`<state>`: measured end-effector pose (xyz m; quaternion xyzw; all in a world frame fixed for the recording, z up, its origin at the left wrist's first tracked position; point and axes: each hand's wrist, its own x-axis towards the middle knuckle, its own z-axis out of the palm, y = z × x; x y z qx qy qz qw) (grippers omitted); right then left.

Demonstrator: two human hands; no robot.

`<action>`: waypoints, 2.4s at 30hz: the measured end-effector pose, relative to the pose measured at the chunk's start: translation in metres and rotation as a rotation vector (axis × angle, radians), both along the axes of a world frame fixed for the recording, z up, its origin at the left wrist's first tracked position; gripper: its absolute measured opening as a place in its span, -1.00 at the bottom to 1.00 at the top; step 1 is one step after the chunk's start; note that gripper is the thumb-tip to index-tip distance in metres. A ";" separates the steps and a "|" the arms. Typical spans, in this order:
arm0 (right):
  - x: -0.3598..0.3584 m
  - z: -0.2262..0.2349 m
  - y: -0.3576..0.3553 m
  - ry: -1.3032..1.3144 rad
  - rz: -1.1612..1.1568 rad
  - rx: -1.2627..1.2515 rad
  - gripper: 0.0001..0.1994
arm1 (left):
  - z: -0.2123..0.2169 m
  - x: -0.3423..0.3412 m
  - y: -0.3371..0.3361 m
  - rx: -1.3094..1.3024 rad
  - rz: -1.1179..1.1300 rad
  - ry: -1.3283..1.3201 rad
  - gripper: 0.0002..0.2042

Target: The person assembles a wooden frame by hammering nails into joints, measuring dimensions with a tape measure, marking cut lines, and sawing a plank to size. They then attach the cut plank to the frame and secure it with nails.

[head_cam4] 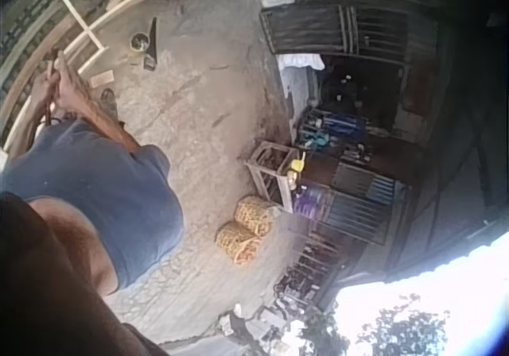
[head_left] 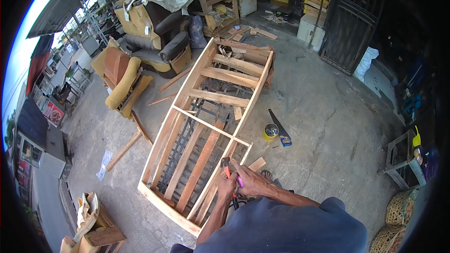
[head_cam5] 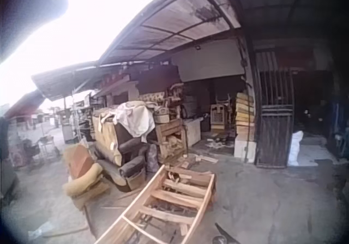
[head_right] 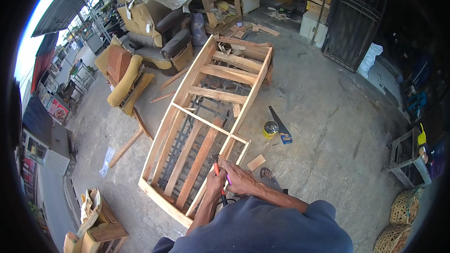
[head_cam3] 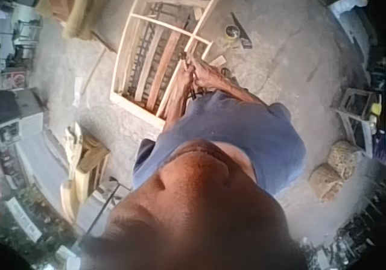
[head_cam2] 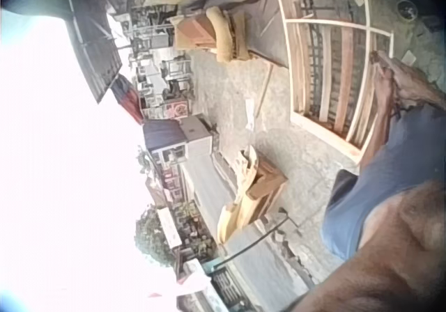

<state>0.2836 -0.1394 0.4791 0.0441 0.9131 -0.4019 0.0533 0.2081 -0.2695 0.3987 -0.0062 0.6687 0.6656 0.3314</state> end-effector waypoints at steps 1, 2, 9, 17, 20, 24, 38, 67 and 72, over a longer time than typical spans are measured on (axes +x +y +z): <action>-0.001 -0.010 0.003 0.049 -0.046 -0.044 -0.01 | 0.004 -0.001 0.007 0.035 0.020 -0.027 -0.85; -0.003 -0.027 0.006 0.098 -0.091 -0.085 -0.01 | 0.009 0.000 0.014 0.054 0.044 -0.007 -0.85; -0.034 -0.073 0.047 0.267 0.004 -0.164 -0.14 | 0.007 -0.024 0.045 0.120 0.120 -0.070 -0.90; -0.012 -0.106 0.192 -0.175 -0.123 -0.105 -0.41 | -0.017 -0.145 0.092 0.484 0.248 -0.441 -0.87; 0.024 -0.109 0.280 -0.224 -0.195 0.092 -0.56 | -0.028 -0.244 0.100 0.652 0.351 -0.480 -0.85; 0.020 -0.148 0.397 -0.379 -0.285 0.105 -0.71 | -0.038 -0.346 0.116 0.648 0.526 -0.516 -0.81; -0.502 -0.185 0.656 -0.330 -0.516 0.224 -0.59 | -0.184 -0.121 0.261 -1.014 -0.061 -0.406 -0.54; -0.444 -0.187 0.817 -0.396 -0.721 0.423 -0.65 | -0.151 -0.088 0.265 -0.894 0.116 -0.636 -0.73; -0.444 -0.180 0.819 -0.420 -0.722 0.402 -0.64 | -0.165 -0.071 0.269 -0.873 -0.011 -0.687 -0.69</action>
